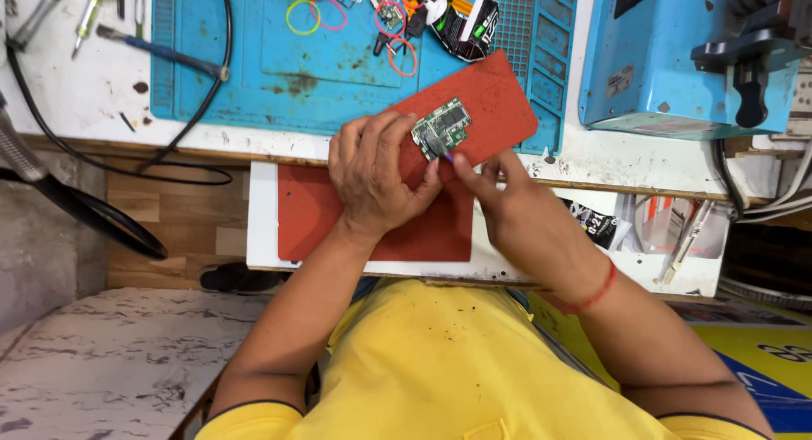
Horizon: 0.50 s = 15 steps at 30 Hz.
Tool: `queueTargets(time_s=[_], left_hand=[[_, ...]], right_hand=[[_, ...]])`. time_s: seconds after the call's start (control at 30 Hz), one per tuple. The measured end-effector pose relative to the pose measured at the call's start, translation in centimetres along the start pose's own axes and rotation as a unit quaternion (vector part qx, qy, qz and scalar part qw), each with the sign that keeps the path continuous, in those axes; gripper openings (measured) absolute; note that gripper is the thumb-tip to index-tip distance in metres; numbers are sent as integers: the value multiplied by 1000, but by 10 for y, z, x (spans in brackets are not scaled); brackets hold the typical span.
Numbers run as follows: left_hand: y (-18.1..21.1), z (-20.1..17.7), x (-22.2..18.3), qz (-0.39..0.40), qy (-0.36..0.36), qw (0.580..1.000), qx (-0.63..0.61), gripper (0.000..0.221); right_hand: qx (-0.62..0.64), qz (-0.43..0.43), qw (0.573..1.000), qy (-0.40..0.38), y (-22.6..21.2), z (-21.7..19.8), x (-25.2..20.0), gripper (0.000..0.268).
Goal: The person cleans a green motherboard using a small brush and a cloth while the object is placed on a red pad.
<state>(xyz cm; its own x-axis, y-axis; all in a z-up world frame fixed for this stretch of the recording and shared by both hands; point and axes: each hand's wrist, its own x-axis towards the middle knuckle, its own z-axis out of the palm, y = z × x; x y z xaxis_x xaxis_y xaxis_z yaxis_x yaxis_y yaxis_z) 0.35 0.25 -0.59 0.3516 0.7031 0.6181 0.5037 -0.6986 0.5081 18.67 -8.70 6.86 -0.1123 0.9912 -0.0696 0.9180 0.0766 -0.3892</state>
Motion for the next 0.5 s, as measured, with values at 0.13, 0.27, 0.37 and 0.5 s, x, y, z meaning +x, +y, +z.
queueTargets(time_s=[0.13,0.27,0.37,0.5], left_hand=[[7,0,-11,-5,2,1000,-4,52],[1,2,1,9,13,1000,2,55],[6,-1,-11,-2,3,1000,0,55],[3,-1,0,2,3,1000,-19,56]], right_hand=[[-3,-43,998,55,-2,0,-3,56],[-26,0,999,30,-5,-3,0,56],[-1,-37,998,53,-8,-1,-2,58],[-25,-19,999,38,-16,-9,-8,53]])
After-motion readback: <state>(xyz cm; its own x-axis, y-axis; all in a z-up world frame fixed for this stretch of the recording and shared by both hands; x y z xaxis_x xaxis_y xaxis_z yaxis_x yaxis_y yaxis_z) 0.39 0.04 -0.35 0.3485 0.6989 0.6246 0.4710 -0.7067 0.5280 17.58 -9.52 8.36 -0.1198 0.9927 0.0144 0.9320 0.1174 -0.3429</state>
